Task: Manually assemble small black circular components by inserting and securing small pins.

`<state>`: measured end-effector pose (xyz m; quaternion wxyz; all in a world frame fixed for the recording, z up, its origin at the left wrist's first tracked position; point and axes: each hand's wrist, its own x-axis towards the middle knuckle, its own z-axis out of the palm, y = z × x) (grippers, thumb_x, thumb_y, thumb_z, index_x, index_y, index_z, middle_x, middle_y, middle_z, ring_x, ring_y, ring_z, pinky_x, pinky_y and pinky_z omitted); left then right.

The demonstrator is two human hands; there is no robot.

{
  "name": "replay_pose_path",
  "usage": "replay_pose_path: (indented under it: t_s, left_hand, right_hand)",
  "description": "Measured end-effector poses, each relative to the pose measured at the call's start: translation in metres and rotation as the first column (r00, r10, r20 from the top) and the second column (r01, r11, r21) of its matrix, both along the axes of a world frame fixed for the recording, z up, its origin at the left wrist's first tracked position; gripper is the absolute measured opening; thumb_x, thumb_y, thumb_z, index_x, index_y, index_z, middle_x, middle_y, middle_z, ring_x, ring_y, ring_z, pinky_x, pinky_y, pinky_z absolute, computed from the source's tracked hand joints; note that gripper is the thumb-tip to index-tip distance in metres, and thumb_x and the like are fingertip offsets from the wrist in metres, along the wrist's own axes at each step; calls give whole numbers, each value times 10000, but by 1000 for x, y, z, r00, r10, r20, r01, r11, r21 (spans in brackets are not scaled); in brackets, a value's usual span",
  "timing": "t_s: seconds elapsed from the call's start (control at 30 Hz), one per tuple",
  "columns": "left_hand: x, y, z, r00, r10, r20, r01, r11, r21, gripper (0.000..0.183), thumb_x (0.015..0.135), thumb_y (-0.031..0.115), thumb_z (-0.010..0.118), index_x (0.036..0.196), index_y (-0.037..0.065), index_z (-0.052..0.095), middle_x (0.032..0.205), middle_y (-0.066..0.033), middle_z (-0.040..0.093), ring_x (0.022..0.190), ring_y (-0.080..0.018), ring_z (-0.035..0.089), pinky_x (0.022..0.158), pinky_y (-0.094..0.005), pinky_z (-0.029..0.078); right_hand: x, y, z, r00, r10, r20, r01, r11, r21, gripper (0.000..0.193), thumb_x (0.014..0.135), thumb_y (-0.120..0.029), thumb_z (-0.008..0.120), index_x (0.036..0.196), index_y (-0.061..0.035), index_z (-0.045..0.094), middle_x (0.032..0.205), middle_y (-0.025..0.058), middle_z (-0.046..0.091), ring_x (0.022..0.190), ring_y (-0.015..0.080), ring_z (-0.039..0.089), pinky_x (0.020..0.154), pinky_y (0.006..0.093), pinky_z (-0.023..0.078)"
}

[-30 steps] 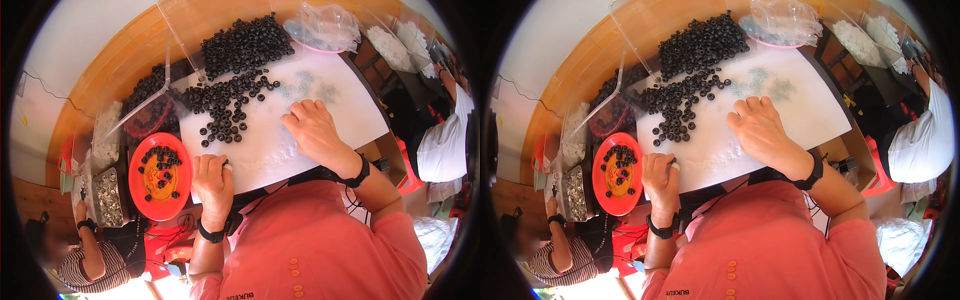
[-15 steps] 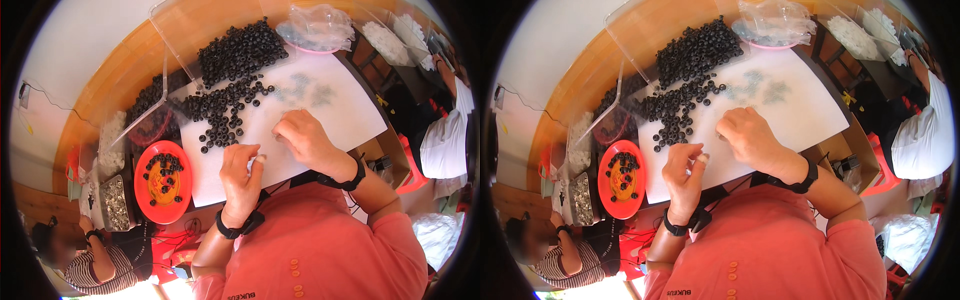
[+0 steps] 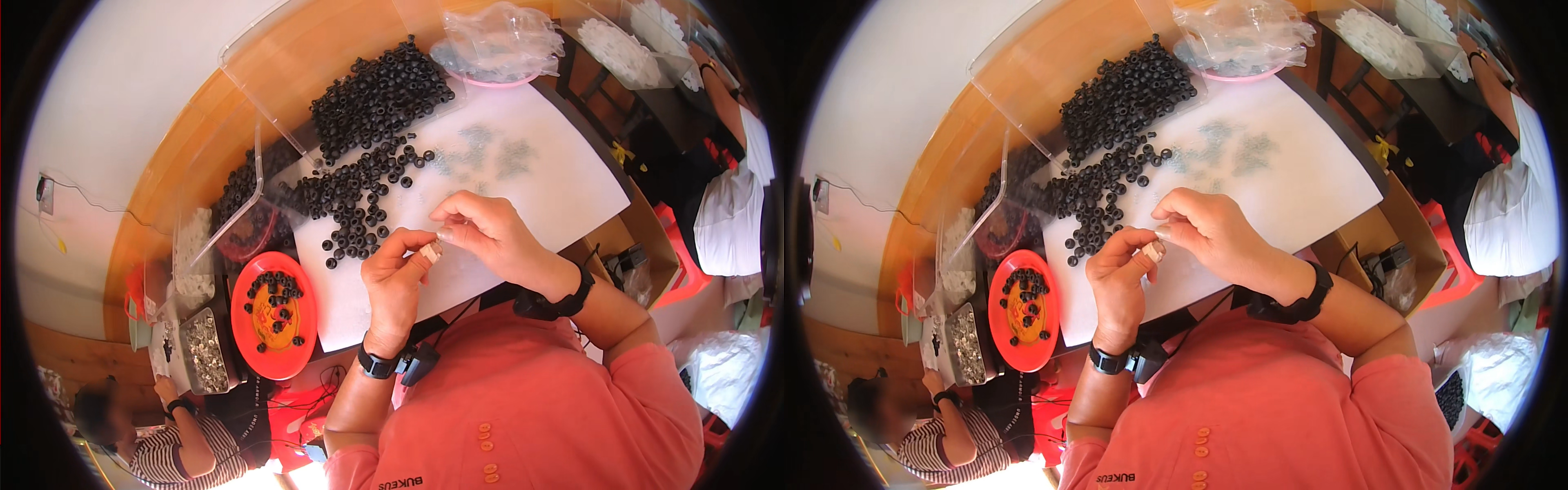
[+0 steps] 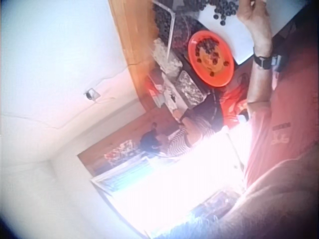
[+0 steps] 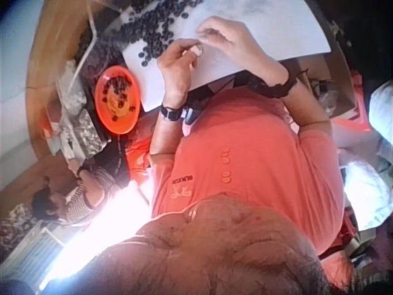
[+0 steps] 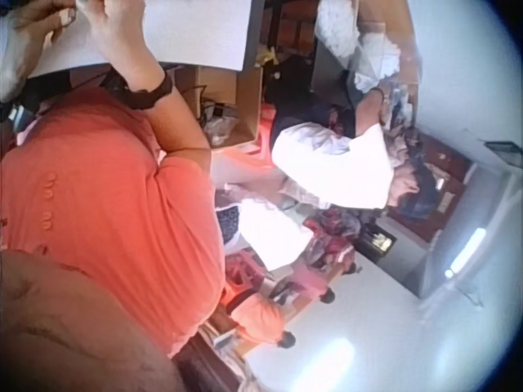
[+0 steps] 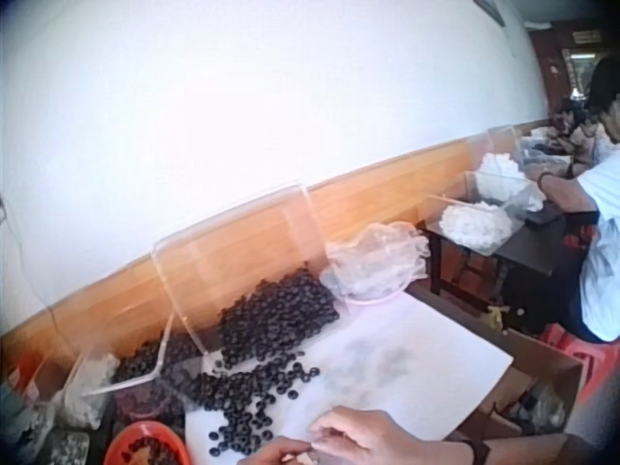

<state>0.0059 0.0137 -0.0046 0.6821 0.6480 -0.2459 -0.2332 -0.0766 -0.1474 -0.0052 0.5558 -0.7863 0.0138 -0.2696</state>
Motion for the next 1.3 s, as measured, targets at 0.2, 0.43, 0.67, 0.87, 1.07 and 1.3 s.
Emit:
replay_pose_path:
  t_s: [0.2,0.43,0.67,0.87,1.07,1.3]
  left_hand:
    - [-1,-6,-5,993,19,118,-14,999,-46,100,888,6,717,986,-14,704,835,-7,645,643,-73,541,563,-217,426]
    - [4,-7,-1,985,24,-172,-19,999,30,121,939,50,660,1012,-44,674,806,-70,668,617,-99,560,514,-230,406]
    - [6,-9,-3,958,37,-283,-46,999,-25,133,947,47,645,1038,-48,663,813,-88,679,613,-112,579,488,-234,411]
    - [1,-10,-6,992,43,-117,-41,999,15,130,920,40,693,1023,-39,680,841,-73,691,645,-96,592,502,-222,414]
    - [-3,-11,-5,996,59,-64,-56,997,48,119,905,30,703,1007,-30,687,842,-60,693,665,-96,601,512,-220,416]
    - [-4,-12,-6,994,75,-77,-73,997,31,116,885,22,710,986,-34,694,824,-59,693,663,-94,600,514,-220,418]
  right_hand:
    - [10,1,-4,992,36,119,-35,999,-8,145,902,53,594,1014,-39,598,843,131,676,738,277,677,649,345,517]
    - [12,0,-7,990,42,138,-26,993,-116,241,886,87,575,1077,-59,576,910,130,665,814,302,687,694,367,529]
    - [13,0,-11,990,29,135,-20,998,-67,268,867,114,549,1078,-46,588,912,117,654,828,263,679,753,336,539]
    - [13,-5,-8,990,37,135,-37,999,-8,267,863,115,551,1076,-42,591,924,103,676,831,228,671,777,317,536]
    - [13,-5,-10,988,26,154,-23,1000,-21,227,882,86,579,1069,-42,592,892,87,668,805,204,656,766,310,532]
    - [15,-3,-14,997,29,70,-32,999,37,176,901,38,607,1059,-37,590,860,104,652,792,201,656,742,314,528]
